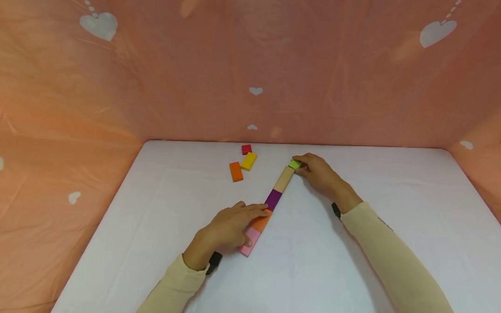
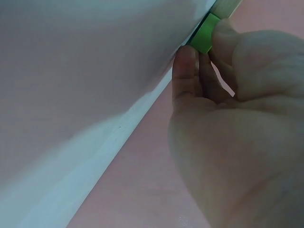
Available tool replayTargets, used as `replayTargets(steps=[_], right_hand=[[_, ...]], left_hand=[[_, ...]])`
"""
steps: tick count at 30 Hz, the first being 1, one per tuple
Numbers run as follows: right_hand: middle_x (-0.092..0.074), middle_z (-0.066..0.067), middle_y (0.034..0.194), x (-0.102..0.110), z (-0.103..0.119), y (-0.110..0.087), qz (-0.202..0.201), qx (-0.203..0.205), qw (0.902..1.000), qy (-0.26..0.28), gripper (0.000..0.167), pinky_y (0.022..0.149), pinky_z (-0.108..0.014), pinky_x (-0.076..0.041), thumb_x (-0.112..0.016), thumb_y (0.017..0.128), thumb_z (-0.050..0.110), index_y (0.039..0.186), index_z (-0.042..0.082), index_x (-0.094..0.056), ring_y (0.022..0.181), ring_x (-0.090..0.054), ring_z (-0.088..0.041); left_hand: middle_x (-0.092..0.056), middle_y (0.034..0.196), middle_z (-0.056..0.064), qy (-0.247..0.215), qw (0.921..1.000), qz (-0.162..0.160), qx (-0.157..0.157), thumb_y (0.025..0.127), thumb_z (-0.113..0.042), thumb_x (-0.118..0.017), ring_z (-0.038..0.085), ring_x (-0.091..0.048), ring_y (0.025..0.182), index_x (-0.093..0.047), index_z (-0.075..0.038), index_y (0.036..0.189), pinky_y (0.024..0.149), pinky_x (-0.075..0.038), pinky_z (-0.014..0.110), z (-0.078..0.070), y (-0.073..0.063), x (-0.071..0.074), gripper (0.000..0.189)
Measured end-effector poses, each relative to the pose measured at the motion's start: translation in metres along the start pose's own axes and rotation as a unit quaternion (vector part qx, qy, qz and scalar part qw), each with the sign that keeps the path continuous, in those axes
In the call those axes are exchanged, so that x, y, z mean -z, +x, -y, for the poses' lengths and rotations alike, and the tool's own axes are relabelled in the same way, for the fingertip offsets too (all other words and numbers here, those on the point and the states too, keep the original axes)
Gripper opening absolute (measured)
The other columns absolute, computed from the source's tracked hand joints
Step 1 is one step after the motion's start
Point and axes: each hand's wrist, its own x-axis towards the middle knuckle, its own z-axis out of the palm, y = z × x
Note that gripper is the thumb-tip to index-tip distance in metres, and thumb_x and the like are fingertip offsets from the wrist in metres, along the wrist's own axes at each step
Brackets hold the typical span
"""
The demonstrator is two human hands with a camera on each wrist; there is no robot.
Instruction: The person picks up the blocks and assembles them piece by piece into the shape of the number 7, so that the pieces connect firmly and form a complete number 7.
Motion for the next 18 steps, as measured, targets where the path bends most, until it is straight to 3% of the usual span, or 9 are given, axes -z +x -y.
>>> replayTargets(steps=[9, 18], right_hand=[[-0.061, -0.012, 0.12, -0.0057, -0.0023, 0.0043, 0.004, 0.009, 0.9999, -0.01, 0.042, 0.103, -0.043, -0.047, -0.059, 0.1, 0.013, 0.142, 0.006, -0.054, 0.111, -0.056, -0.026], [-0.061, -0.011, 0.117, -0.0037, -0.0012, 0.0038, -0.009, -0.002, 0.9994, -0.032, 0.04, 0.102, -0.043, -0.048, -0.059, 0.1, 0.012, 0.14, 0.007, -0.056, 0.11, -0.057, -0.026]], left_hand=[[-0.041, 0.157, -0.008, -0.006, 0.9999, 0.004, 0.011, 0.08, -0.014, -0.082, 0.015, -0.048, 0.111, -0.047, -0.029, 0.149, 0.075, -0.046, 0.023, 0.002, -0.0024, -0.0033, 0.078], [-0.042, 0.157, -0.008, -0.019, 0.9998, -0.001, 0.001, 0.08, -0.014, -0.082, 0.015, -0.048, 0.109, -0.048, -0.029, 0.148, 0.072, -0.045, 0.023, 0.0033, -0.0005, -0.0022, 0.077]])
